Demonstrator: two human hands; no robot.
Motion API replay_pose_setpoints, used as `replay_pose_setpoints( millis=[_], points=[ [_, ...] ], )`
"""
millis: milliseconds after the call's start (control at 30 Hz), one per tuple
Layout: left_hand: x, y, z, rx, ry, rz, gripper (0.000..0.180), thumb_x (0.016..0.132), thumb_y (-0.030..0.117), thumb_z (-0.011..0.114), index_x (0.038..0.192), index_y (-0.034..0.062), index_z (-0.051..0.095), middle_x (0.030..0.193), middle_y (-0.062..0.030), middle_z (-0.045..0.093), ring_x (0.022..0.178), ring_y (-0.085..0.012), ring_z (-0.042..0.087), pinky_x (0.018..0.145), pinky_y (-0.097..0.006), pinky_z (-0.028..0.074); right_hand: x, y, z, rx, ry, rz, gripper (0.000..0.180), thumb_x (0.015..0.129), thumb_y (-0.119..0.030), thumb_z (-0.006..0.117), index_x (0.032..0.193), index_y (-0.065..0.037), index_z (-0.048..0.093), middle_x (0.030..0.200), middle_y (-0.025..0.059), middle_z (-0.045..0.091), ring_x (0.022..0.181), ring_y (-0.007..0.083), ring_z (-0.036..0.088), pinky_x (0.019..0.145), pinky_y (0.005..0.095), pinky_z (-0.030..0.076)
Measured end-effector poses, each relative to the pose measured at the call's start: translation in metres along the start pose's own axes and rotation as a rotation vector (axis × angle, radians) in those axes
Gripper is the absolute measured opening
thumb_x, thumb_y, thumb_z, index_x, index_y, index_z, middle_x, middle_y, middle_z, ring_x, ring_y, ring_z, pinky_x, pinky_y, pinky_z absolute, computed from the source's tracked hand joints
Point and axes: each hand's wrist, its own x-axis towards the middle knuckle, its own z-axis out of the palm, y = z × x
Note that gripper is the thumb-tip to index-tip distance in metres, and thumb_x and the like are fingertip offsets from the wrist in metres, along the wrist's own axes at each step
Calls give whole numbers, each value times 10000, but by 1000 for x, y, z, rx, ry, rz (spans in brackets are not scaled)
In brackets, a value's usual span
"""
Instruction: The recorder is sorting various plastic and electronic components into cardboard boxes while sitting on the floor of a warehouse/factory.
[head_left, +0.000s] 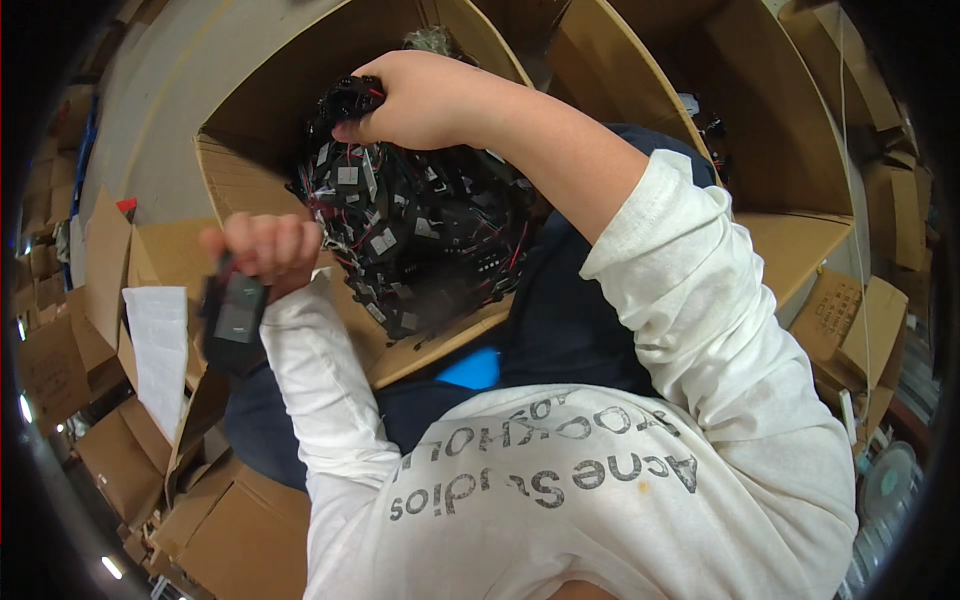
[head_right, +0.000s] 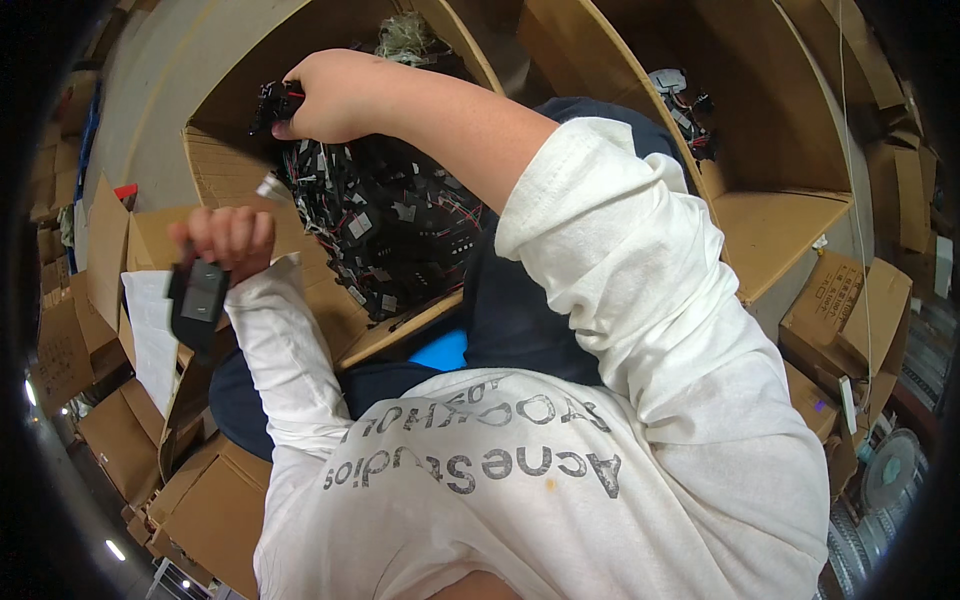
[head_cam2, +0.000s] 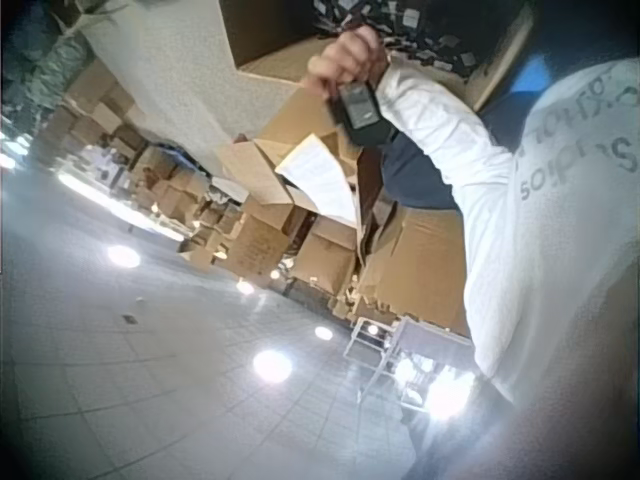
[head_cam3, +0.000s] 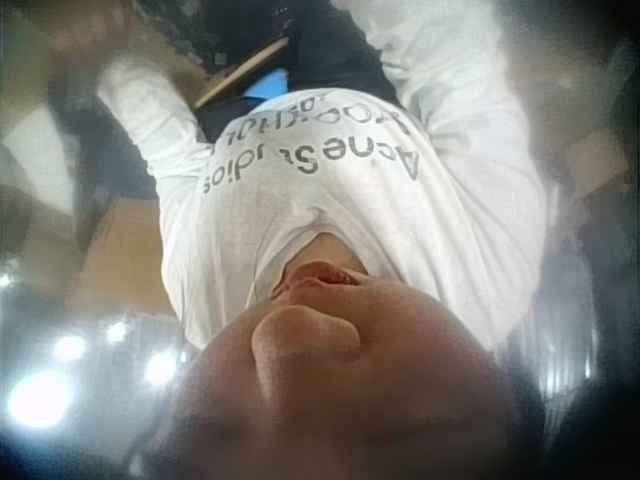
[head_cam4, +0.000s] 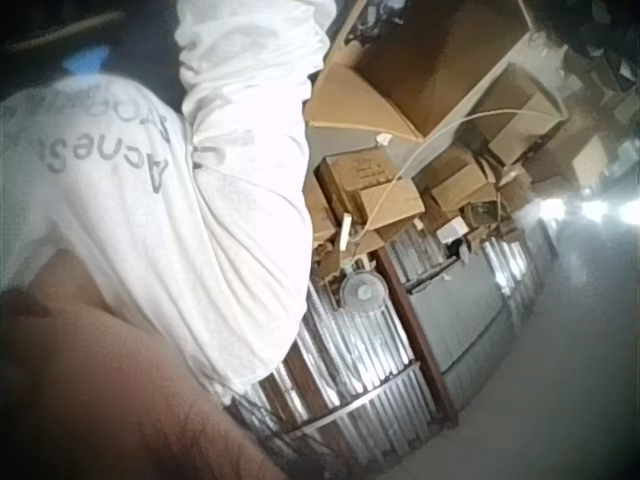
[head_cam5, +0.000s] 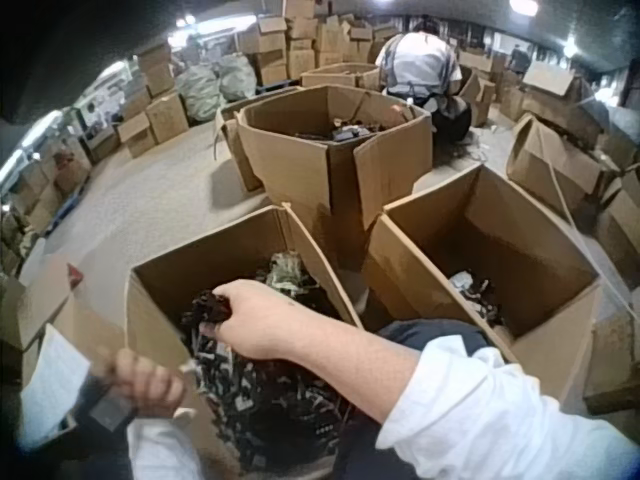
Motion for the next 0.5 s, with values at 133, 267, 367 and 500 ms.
replay_pose_setpoints(
  millis=[133,267,367,500],
  points=[
    [5,-9,8,1226,809,-497,474,1112,395,443,744,107,526,666,24,524,604,-85,423,566,-273,330,5,1,0,-46,-40,20,352,888,-388,760,1114,-119,754,991,135,752,958,337,704,863,425,545],
    [-13,6,-18,150,523,-63,381,1093,348,507,799,114,573,602,-6,465,584,-121,495,509,-298,365,5,8,0,-8,-8,29,343,890,-383,766,1110,-119,759,985,129,755,919,306,710,837,415,542],
    [11,-21,11,649,1045,-189,413,1100,369,477,754,143,458,560,20,321,497,-107,309,486,-284,253,0,-3,2,224,-71,124,300,940,-319,748,1117,-77,752,1024,68,772,931,182,683,827,358,502],
    [15,-54,15,892,931,-353,300,1064,279,593,955,22,705,794,12,661,668,-76,567,616,-228,445,2,-1,8,562,-46,125,274,967,-299,719,1105,-66,757,1039,52,779,952,147,668,852,337,479]
  ],
)
